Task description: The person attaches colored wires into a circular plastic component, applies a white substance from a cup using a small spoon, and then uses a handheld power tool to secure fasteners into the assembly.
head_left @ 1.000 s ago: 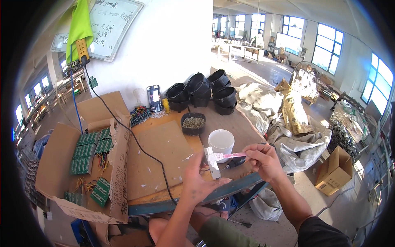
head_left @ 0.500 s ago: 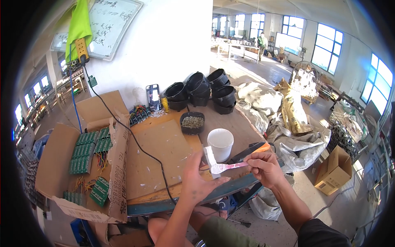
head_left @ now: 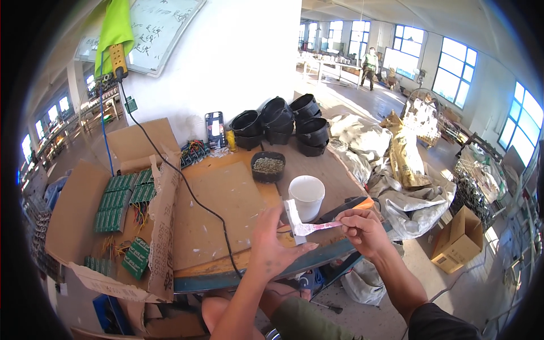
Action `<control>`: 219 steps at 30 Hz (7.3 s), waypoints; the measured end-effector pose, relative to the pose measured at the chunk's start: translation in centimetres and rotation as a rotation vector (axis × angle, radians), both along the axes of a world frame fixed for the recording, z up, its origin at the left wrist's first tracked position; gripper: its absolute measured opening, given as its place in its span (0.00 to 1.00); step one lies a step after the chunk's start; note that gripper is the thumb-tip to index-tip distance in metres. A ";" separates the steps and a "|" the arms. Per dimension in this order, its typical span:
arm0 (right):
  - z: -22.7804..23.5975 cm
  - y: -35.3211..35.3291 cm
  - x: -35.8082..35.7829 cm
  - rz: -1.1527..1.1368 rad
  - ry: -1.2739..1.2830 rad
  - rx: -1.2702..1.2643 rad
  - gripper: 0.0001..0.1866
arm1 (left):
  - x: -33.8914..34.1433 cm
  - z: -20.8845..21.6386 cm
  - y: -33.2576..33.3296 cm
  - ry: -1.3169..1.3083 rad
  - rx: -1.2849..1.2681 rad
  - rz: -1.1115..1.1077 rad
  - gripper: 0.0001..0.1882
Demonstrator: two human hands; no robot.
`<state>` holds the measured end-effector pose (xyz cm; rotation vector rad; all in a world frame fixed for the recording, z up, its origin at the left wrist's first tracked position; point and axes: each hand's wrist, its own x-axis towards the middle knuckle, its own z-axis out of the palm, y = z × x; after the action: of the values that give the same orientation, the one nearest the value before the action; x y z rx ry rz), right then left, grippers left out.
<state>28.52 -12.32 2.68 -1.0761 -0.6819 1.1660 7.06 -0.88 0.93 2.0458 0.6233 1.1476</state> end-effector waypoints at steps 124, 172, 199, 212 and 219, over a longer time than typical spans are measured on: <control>-0.7 1.5 4.0 -0.052 -0.423 0.357 0.05 | 0.9 -0.3 0.0 -0.169 -0.268 -0.159 0.44; 1.4 6.2 9.3 -0.082 -0.341 0.105 0.10 | -1.5 1.6 -1.0 0.062 -0.294 -0.365 0.48; -60.7 -17.9 31.0 -0.476 -1.398 -1.056 0.11 | -4.1 -0.3 5.4 0.801 0.512 0.398 0.46; -60.6 -15.5 35.8 -0.247 -1.366 -1.190 0.13 | -4.1 -2.9 8.3 0.860 0.146 0.444 0.47; -62.1 -15.5 35.8 -0.204 -1.354 -1.182 0.13 | -2.8 -4.2 9.3 0.864 0.040 0.472 0.44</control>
<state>64.27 -27.79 -59.41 -2.9497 -0.8102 0.4174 4.24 8.46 -3.25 2.4691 1.5663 0.4352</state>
